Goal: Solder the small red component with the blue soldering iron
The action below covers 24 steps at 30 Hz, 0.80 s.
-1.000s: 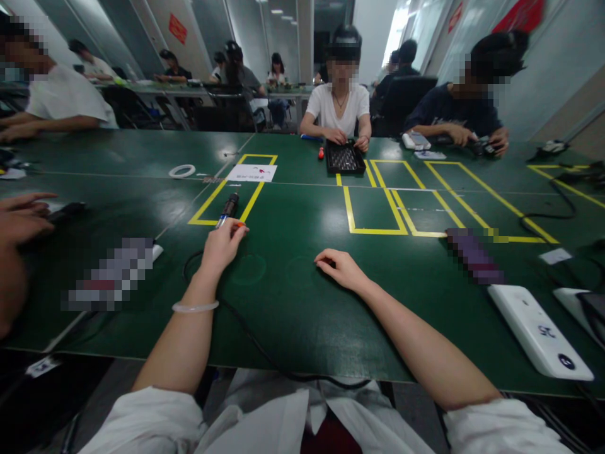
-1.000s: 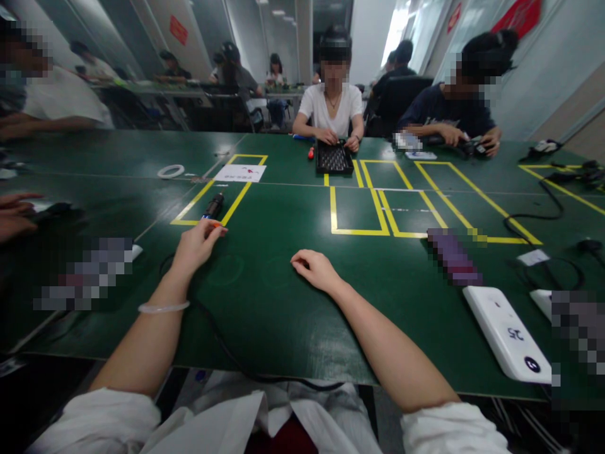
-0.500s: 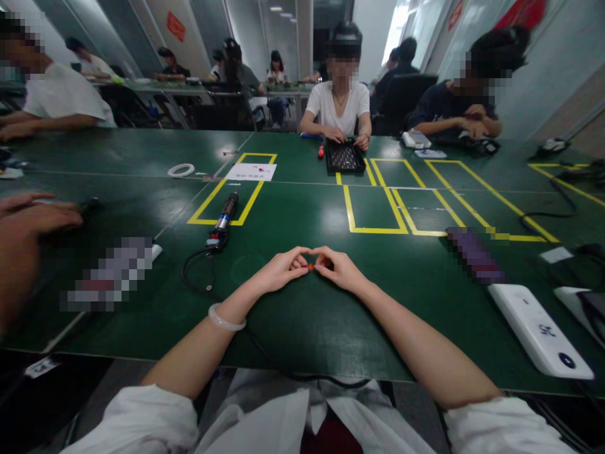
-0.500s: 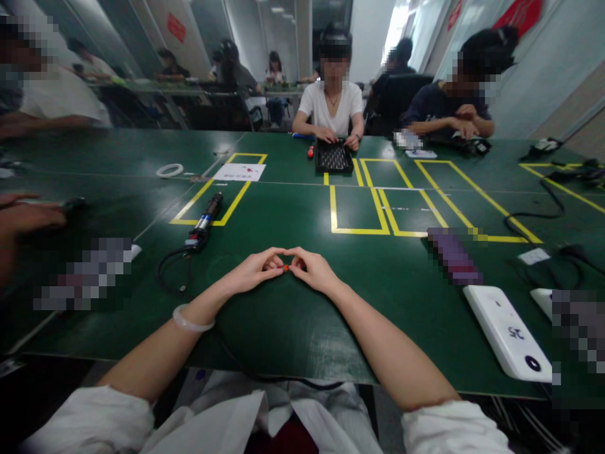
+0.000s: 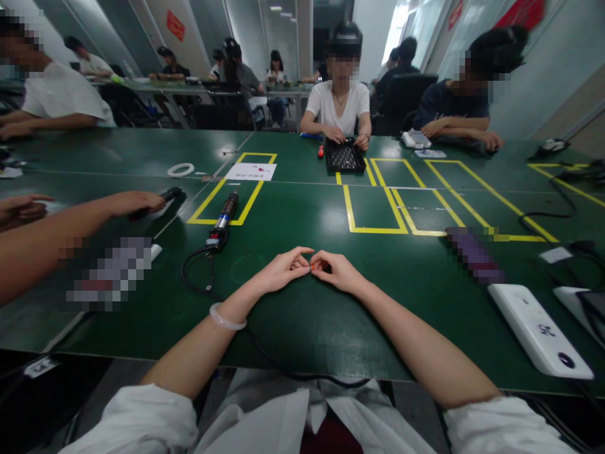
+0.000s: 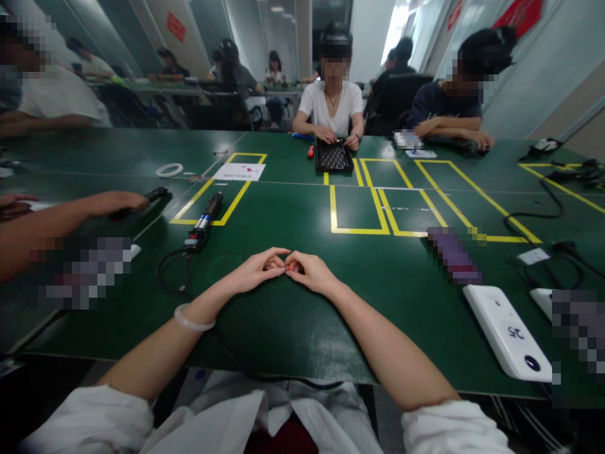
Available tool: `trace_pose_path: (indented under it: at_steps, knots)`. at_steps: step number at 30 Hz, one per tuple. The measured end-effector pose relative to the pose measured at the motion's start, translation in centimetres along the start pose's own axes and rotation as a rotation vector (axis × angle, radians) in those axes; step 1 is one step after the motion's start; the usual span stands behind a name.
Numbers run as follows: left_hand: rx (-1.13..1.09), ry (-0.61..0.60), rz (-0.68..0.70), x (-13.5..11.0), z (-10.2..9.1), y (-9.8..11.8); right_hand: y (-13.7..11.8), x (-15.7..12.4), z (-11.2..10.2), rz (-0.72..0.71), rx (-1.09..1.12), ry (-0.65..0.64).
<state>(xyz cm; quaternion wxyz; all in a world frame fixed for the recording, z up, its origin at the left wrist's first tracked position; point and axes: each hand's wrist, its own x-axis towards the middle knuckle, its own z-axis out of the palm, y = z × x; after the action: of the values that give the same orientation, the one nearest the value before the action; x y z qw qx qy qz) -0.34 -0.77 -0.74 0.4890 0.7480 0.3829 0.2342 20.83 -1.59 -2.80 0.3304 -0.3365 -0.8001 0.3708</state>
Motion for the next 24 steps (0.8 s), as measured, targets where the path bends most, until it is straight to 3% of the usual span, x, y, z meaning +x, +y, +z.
trace_pose_path:
  at_steps: [9, 14, 24]
  knots:
    - [0.037, 0.092, 0.056, 0.1, 0.1, 0.2, 0.0, -0.1, -0.2, 0.035, 0.007, 0.044]
    - [0.145, 0.094, 0.079, -0.1, 0.2, 1.0, 0.2, -0.1, -0.2, 0.045, 0.019, 0.058]
    - [0.142, 0.103, 0.072, -0.1, 0.2, 1.1, 0.3, 0.0, -0.3, 0.023, 0.025, 0.027]
